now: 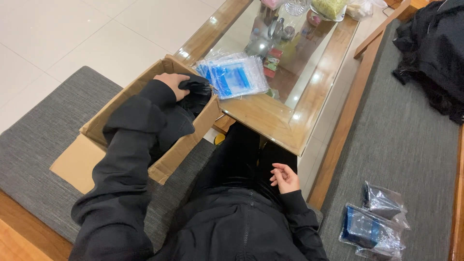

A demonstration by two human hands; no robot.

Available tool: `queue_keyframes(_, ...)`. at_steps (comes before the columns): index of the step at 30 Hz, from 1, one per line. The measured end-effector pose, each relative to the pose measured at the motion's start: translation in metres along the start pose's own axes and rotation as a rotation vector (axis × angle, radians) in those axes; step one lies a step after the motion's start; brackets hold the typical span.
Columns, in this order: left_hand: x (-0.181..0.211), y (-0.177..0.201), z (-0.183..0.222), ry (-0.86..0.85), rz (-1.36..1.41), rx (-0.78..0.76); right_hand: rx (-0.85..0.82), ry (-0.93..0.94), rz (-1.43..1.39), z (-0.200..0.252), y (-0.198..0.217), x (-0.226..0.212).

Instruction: Packing black face masks into individual plastic bags

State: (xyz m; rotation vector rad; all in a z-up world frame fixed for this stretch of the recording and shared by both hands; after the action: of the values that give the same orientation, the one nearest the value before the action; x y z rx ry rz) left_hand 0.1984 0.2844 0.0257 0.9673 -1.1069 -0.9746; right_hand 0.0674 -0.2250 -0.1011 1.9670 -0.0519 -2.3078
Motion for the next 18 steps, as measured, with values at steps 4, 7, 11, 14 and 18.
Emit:
queue_keyframes(4, 0.025, 0.023, 0.022, -0.075, 0.000, 0.090, -0.043, -0.032, -0.059, -0.001, -0.003, 0.004)
queue_keyframes(7, 0.047, 0.036, 0.032, -0.154, 0.000, 0.181, -0.082, -0.064, -0.118, -0.001, -0.010, 0.005)
queue_keyframes(11, 0.076, 0.047, 0.047, -0.258, -0.002, 0.303, -0.134, -0.105, -0.198, -0.002, -0.021, 0.003)
queue_keyframes(14, 0.101, 0.052, 0.060, -0.340, -0.004, 0.396, -0.170, -0.133, -0.259, -0.003, -0.030, -0.003)
queue_keyframes(18, 0.147, 0.060, 0.075, -0.462, -0.002, 0.528, -0.208, -0.159, -0.341, -0.009, -0.039, -0.018)
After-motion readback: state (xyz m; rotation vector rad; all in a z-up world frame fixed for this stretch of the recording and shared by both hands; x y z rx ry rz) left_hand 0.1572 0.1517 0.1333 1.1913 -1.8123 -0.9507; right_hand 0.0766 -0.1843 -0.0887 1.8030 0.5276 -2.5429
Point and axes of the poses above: each hand's wrist, its own z-axis away from the middle knuckle, its own y-axis out of the back of the hand, x = y × z, the point moved 10 cm from there along -z, towards the middle knuckle, and after that the axes turned 4 degrees about x, right-handed, at the moved point
